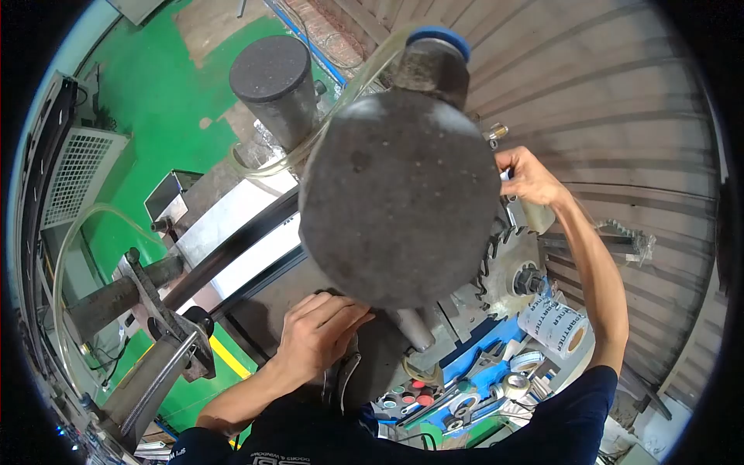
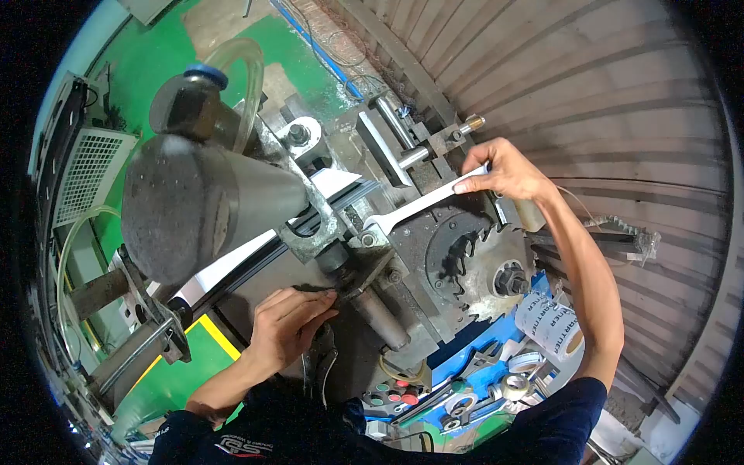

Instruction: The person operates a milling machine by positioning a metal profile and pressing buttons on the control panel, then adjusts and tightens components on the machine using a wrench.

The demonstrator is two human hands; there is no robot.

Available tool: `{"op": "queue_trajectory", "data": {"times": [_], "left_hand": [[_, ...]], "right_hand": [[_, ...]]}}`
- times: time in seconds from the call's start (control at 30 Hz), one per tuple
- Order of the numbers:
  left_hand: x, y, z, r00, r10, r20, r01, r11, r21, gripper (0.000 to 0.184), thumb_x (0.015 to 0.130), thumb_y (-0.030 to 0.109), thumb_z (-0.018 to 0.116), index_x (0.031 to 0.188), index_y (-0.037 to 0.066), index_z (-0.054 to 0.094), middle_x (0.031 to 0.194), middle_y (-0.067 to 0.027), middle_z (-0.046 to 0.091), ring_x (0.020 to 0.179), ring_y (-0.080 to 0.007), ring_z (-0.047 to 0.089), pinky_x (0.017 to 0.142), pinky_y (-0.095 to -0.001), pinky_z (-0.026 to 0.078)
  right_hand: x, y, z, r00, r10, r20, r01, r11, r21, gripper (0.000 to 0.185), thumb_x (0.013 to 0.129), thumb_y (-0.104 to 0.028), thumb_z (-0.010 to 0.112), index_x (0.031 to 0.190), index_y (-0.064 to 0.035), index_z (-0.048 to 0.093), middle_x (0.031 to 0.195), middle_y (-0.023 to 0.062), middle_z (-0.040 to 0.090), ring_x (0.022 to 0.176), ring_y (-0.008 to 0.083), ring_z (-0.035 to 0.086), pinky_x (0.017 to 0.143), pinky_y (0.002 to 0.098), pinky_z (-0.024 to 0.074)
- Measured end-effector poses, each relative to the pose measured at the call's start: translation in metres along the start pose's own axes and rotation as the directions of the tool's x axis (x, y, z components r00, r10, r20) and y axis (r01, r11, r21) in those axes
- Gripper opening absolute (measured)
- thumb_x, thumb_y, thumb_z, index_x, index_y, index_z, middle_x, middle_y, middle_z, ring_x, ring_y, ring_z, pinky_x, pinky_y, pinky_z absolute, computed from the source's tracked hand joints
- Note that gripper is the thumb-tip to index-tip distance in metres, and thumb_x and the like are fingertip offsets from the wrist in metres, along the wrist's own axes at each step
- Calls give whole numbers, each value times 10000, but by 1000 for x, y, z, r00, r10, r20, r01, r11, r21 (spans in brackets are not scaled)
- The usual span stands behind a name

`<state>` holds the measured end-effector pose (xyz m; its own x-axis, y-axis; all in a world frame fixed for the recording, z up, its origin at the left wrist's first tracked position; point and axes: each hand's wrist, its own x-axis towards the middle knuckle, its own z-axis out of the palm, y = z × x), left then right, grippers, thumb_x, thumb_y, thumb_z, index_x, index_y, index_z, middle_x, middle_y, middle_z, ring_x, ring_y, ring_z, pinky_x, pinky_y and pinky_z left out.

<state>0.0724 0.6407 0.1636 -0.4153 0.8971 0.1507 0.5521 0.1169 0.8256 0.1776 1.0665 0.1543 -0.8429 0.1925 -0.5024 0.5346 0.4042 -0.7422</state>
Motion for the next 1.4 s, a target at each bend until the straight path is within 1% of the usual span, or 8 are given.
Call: {"op": "queue_trajectory", "data": {"times": [0.2,0.3,0.43,0.63,0.8,0.9,1.17,1.4], "left_hand": [[4,4,-3,1000,-26,7,27,998,-49,278,737,-41,814,993,12,720,1028,-109,760,835,-252,720,711,-345,552],[5,4,-4,1000,-24,6,24,998,-61,264,743,-42,810,986,10,721,1024,-114,760,836,-259,721,714,-346,551],[4,4,-3,1000,-27,1,27,997,-71,251,747,-45,806,976,5,720,1021,-118,760,840,-264,720,714,-347,551],[6,3,-4,1000,6,5,-5,999,-46,256,749,-56,800,984,6,720,1003,-126,759,813,-282,716,706,-361,549],[8,3,-6,1000,20,-4,-21,996,-87,269,748,-56,802,998,-2,718,963,-146,754,800,-297,714,693,-371,549],[8,1,-5,999,38,-14,-39,996,-83,277,743,-55,808,1000,-7,716,945,-159,749,795,-309,716,683,-376,552],[7,2,-4,998,68,-13,-69,997,-41,286,736,-44,819,1002,-18,716,932,-164,744,775,-315,712,664,-382,558],[6,6,-6,999,43,-12,-43,999,6,260,762,-1,814,1006,2,723,893,-151,737,747,-311,699,650,-386,551]], "right_hand": [[16,-10,7,968,188,-167,-138,952,272,283,810,-141,877,965,-38,665,784,9,661,755,90,621,669,237,481],[12,-37,14,945,300,-128,-239,904,353,287,954,-107,714,1174,-16,554,906,60,671,832,130,662,755,276,540],[19,-23,26,980,184,-74,-65,651,757,258,1077,-97,462,1323,-30,429,1082,126,647,923,177,673,836,319,568],[14,-12,38,961,228,-155,-78,764,641,368,1059,-165,556,1369,-20,423,1046,97,626,894,169,676,788,299,581],[-27,-7,20,957,264,121,-266,964,-4,248,999,-284,672,960,-42,711,820,-1,656,764,106,590,695,294,502],[-41,-15,25,950,215,226,-171,965,-198,303,1009,-315,652,1036,-19,714,766,-9,624,760,127,563,725,309,472],[-24,-26,51,843,172,510,-35,963,-267,327,1029,-356,611,1149,-60,680,861,34,661,792,162,563,717,342,452],[-16,-41,32,834,241,497,11,893,-451,187,997,-221,640,1107,-76,682,865,42,676,839,179,602,747,348,459]]}}
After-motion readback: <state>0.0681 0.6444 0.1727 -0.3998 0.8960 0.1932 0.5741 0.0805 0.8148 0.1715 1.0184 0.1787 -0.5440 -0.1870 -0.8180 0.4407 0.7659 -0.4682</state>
